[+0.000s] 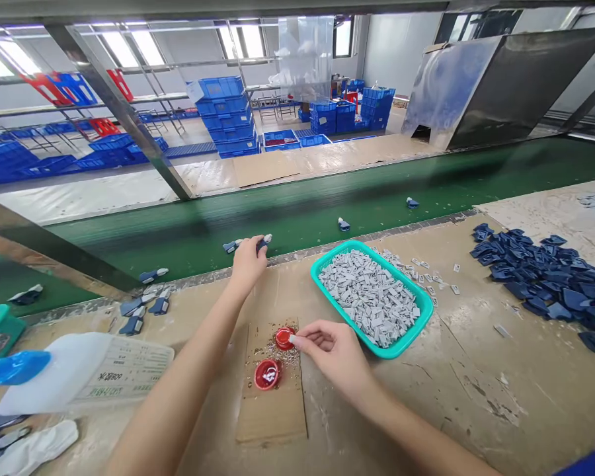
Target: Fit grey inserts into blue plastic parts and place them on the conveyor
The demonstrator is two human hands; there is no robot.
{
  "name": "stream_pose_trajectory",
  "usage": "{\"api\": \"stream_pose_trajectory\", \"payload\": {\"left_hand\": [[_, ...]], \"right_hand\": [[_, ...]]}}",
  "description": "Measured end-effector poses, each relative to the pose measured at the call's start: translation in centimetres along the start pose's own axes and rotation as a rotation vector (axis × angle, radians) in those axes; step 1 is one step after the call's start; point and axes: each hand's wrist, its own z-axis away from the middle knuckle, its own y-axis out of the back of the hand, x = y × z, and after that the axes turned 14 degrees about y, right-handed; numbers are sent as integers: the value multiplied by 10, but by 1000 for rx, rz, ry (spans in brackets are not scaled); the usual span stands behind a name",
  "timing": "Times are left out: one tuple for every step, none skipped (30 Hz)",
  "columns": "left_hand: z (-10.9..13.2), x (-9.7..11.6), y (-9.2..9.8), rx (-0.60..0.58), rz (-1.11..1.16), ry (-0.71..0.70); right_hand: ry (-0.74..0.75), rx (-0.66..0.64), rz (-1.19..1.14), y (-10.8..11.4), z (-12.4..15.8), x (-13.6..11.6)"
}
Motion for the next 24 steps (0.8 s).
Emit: {"api": "stream_pose_trajectory", "payload": {"left_hand": [[15, 2, 6, -32, 54, -28], [31, 4, 13, -62, 103, -56], [49, 6, 20, -95, 162, -79], [67, 6, 28, -119, 227, -93], [86, 6, 35, -146, 319, -96], [104, 6, 42, -175, 472, -73], [121, 4, 48, -174, 609, -32], [138, 2, 54, -156, 729, 16], [153, 0, 58, -121, 829, 70], [166, -4, 61, -74, 891, 123], [177, -7, 63, -30, 936, 173], [186, -11, 64, 7, 971, 218], [194, -15, 64, 32, 1000, 261], [199, -18, 64, 48, 1025, 300], [203, -21, 62, 56, 1049, 336], [206, -23, 61, 57, 1071, 366], [207, -25, 59, 53, 1091, 389], [209, -26, 57, 40, 1106, 405], [210, -26, 55, 22, 1119, 414], [211, -26, 53, -1, 1127, 416], [212, -25, 52, -26, 1131, 415], [213, -24, 50, -49, 1131, 413], [215, -23, 49, -69, 1127, 412], [216, -22, 48, -85, 1122, 412]], "right_hand": [[-9, 12, -10, -3, -1, 4], [-18, 23, -19, -5, -2, 6], [-26, 31, -28, -7, -3, 9], [-31, 33, -35, -8, -5, 10], [-34, 30, -39, -9, -6, 12], [-35, 24, -39, -11, -6, 12], [-33, 17, -32, -12, -7, 13], [-32, 10, -20, -12, -7, 14], [-34, 5, -8, -13, -8, 15], [-38, 1, 3, -13, -8, 15], [-44, -1, 11, -13, -8, 16], [-50, -3, 14, -13, -8, 15], [-57, -2, 9, -13, -8, 14], [-64, -3, -4, -12, -8, 12], [-72, -5, -26, -11, -7, 9], [-82, -7, -58, -10, -7, 5], [-94, -14, -101, -9, -6, 1], [-107, -23, -152, -8, -5, -3], [-123, -34, -206, -7, -4, -8], [-141, -48, -259, -7, -3, -12], [-158, -63, -308, -6, -2, -15], [-176, -79, -349, -6, 0, -18], [-192, -94, -380, -6, 1, -20], [-204, -108, -399, -6, 2, -22]]}}
